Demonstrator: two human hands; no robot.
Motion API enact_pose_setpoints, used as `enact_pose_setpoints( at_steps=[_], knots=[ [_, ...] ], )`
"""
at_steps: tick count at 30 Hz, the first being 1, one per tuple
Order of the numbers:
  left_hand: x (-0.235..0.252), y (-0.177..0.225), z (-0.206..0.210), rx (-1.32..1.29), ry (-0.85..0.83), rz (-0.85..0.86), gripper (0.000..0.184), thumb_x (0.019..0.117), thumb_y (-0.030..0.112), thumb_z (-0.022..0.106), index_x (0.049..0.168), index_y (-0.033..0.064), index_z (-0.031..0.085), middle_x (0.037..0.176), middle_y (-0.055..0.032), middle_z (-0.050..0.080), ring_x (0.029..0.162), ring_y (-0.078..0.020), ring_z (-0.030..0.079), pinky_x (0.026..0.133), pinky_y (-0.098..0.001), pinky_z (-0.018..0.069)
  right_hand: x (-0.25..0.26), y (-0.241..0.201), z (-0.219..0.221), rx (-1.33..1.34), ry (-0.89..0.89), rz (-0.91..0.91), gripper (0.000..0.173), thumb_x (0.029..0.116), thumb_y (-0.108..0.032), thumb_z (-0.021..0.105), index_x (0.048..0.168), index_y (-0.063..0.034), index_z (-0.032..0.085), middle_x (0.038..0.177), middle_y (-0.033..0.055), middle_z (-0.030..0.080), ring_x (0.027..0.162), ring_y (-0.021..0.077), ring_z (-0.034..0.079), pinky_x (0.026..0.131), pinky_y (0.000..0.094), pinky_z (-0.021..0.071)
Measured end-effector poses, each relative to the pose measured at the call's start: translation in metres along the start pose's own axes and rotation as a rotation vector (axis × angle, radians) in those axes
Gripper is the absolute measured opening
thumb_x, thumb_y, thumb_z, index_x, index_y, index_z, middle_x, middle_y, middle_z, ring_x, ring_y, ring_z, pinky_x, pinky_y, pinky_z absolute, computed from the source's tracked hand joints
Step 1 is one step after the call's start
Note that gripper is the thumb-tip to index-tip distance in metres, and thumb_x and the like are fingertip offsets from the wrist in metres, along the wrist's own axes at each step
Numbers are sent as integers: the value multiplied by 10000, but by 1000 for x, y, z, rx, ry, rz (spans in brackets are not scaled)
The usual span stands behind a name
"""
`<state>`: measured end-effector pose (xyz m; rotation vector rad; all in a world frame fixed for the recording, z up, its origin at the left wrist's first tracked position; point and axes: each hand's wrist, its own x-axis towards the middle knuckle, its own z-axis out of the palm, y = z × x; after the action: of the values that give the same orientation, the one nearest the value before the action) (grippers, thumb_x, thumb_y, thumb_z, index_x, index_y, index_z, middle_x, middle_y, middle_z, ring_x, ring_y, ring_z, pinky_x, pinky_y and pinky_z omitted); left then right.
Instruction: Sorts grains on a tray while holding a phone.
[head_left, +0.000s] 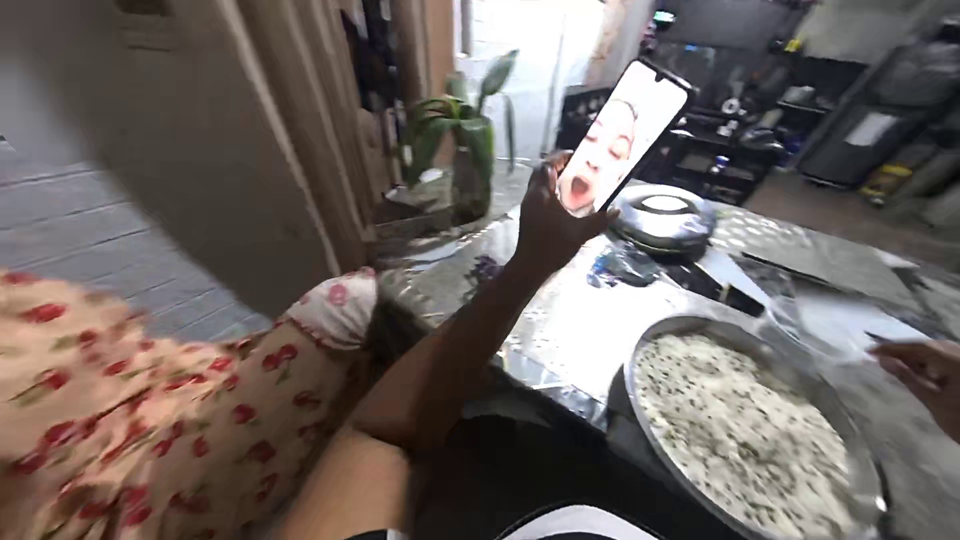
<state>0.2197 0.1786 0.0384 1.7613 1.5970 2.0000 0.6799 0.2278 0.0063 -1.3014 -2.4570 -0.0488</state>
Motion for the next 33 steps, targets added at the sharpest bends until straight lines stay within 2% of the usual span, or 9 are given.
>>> enact_pose_setpoints(
  at_steps=[2, 4, 11, 15, 19, 24, 27, 30, 33],
  knots=[
    [4, 17, 33, 119, 26, 123, 857, 710, 297, 906, 1395, -49, 524, 1303, -241, 602, 1193, -288, 613, 1025, -415, 502, 12, 2, -2, -8, 112, -7, 234, 1034, -73, 550, 1166, 77, 672, 1037, 331, 678, 926, 519, 671, 835, 704, 501],
    [6, 25, 66, 147, 59, 238, 866, 678, 325, 905, 1377, -39, 546, 1250, -229, 611, 1161, -305, 608, 1004, -415, 504, 23, -5, -5, 4, 180, 55, 169, 1006, -23, 617, 1126, 65, 696, 1003, 306, 692, 901, 495, 676, 821, 690, 504],
    [-7, 28, 134, 113, 29, 429, 851, 653, 320, 910, 1336, -56, 570, 1184, -225, 635, 1111, -329, 626, 967, -430, 522, 36, 18, 17, 2, 204, 87, 129, 943, 40, 681, 1067, 42, 715, 962, 231, 707, 874, 403, 692, 825, 609, 543],
    [-25, -2, 147, 55, -14, 308, 831, 674, 296, 910, 1341, -42, 548, 1263, -236, 611, 1183, -314, 602, 1020, -430, 498, 34, 34, 36, 24, 222, 106, 112, 928, 40, 702, 1040, 43, 718, 985, 237, 706, 889, 402, 694, 826, 595, 548],
    [-36, -36, 156, 67, -125, 137, 858, 684, 322, 901, 1349, -55, 512, 1289, -253, 593, 1188, -310, 603, 1026, -434, 491, 31, 42, 43, 19, 229, 85, 106, 939, 35, 684, 1037, 62, 713, 992, 260, 703, 892, 421, 694, 830, 602, 547],
    [-38, -55, 165, 92, -152, 146, 866, 682, 335, 884, 1355, -61, 510, 1267, -241, 608, 1170, -298, 615, 1016, -411, 500, 38, 26, 46, 46, 218, 71, 124, 984, -3, 635, 1061, 64, 704, 1013, 263, 704, 911, 417, 692, 850, 583, 542],
    [-38, -56, 169, 106, -169, 159, 865, 683, 337, 876, 1354, -66, 508, 1279, -241, 609, 1181, -301, 613, 1019, -420, 496, 45, 18, 48, 59, 205, 40, 123, 990, -9, 623, 1062, 49, 703, 991, 239, 708, 870, 377, 692, 820, 543, 552],
    [-39, -60, 169, 92, -170, 141, 867, 675, 333, 881, 1354, -59, 511, 1284, -233, 607, 1187, -295, 610, 1022, -412, 496, 55, 11, 52, 51, 162, 23, 113, 990, -4, 619, 1050, 44, 701, 966, 234, 704, 849, 384, 686, 790, 561, 542],
    [-37, -62, 172, 48, -167, 110, 879, 676, 315, 888, 1354, -76, 487, 1285, -246, 600, 1188, -296, 608, 1032, -402, 491, 63, 13, 51, -6, 111, 7, 120, 996, -4, 608, 1055, 43, 701, 974, 242, 707, 890, 422, 693, 820, 594, 537]
  ],
)
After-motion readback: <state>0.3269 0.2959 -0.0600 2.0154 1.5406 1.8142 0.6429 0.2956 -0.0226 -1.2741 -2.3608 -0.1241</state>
